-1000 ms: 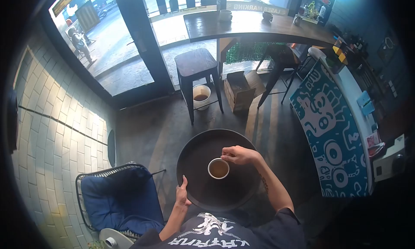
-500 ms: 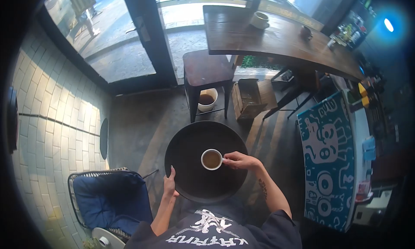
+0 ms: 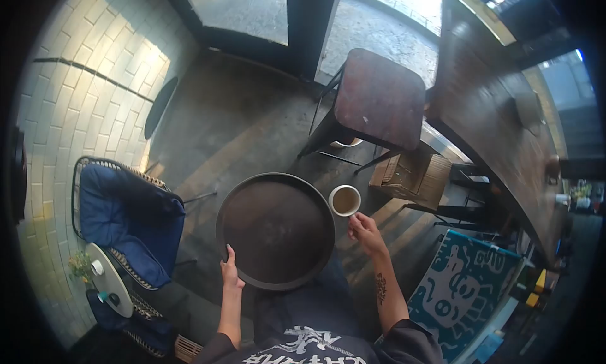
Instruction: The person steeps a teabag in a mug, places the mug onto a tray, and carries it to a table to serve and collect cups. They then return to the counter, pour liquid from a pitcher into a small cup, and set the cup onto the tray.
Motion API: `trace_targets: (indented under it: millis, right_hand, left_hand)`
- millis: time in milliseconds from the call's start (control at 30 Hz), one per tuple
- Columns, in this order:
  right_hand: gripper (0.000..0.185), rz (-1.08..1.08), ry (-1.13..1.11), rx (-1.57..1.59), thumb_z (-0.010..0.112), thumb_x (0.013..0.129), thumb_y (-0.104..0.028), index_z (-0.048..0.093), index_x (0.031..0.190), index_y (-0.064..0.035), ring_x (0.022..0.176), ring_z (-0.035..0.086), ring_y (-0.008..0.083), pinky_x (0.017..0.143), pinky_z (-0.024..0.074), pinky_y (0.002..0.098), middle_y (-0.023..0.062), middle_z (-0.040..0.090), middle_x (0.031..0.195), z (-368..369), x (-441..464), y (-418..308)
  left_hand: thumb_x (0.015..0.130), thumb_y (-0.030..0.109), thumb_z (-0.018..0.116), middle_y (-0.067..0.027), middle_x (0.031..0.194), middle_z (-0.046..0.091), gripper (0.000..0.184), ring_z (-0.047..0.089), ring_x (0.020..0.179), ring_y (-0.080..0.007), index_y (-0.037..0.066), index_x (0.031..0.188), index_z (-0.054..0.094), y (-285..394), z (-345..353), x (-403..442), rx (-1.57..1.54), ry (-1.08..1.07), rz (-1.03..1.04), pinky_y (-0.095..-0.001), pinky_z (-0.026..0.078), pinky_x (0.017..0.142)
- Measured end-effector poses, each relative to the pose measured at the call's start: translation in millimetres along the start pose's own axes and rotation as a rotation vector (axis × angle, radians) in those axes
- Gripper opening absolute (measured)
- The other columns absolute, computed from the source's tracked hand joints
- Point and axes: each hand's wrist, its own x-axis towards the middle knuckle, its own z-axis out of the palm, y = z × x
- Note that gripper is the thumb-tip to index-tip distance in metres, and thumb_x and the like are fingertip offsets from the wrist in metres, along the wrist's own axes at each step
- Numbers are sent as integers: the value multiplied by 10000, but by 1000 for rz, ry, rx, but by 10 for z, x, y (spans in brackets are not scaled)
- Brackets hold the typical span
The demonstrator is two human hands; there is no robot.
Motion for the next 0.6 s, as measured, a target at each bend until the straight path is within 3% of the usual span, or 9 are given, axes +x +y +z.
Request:
trace_targets:
  millis: [167,233,267,433,500,600]
  right_hand:
    - [193,8,191,134,541,1001,-247,533,921,-72,632,496,102,554,383,249,-18,473,760,-524,1024,509]
    - [204,-14,244,214,530,1004,-261,524,918,-77,635,485,126,557,388,268,-1,480,777,-764,1534,746]
    - [203,2,285,223,533,1002,-262,526,911,-80,630,480,129,552,384,276,-2,480,764,-883,1796,830]
    - [196,31,435,276,559,984,-254,548,879,-89,616,465,130,541,369,285,-13,479,696,-1455,3118,1132]
    - [189,32,412,296,585,965,-252,554,875,-88,599,447,140,539,367,285,1,468,690,-1843,3568,1250]
    - [176,88,643,210,598,942,-222,538,844,-89,574,414,158,515,359,297,17,403,644,-2213,4184,1280]
  left_hand:
    - [957,366,590,-171,1284,537,610,588,1123,-292,-49,1357,388,-487,-194,76,-67,126,-46,-446,534,914]
    - [961,358,585,-168,1290,531,601,586,1121,-295,-38,1366,384,-745,-258,82,-66,273,-114,-453,531,913]
    - [961,357,586,-163,1297,525,605,579,1127,-297,-24,1380,375,-849,-313,93,-141,161,-132,-451,522,925]
    - [945,367,615,-185,1310,502,621,550,1165,-300,-35,1355,381,-1213,-258,259,-133,244,-198,-446,499,955]
    - [948,364,611,-182,1330,483,616,519,1199,-291,-26,1362,374,-1346,-196,270,-66,369,-235,-439,476,982]
    - [950,368,609,-193,1342,461,649,505,1201,-282,-38,1375,335,-1478,-146,299,-30,372,-281,-433,464,986]
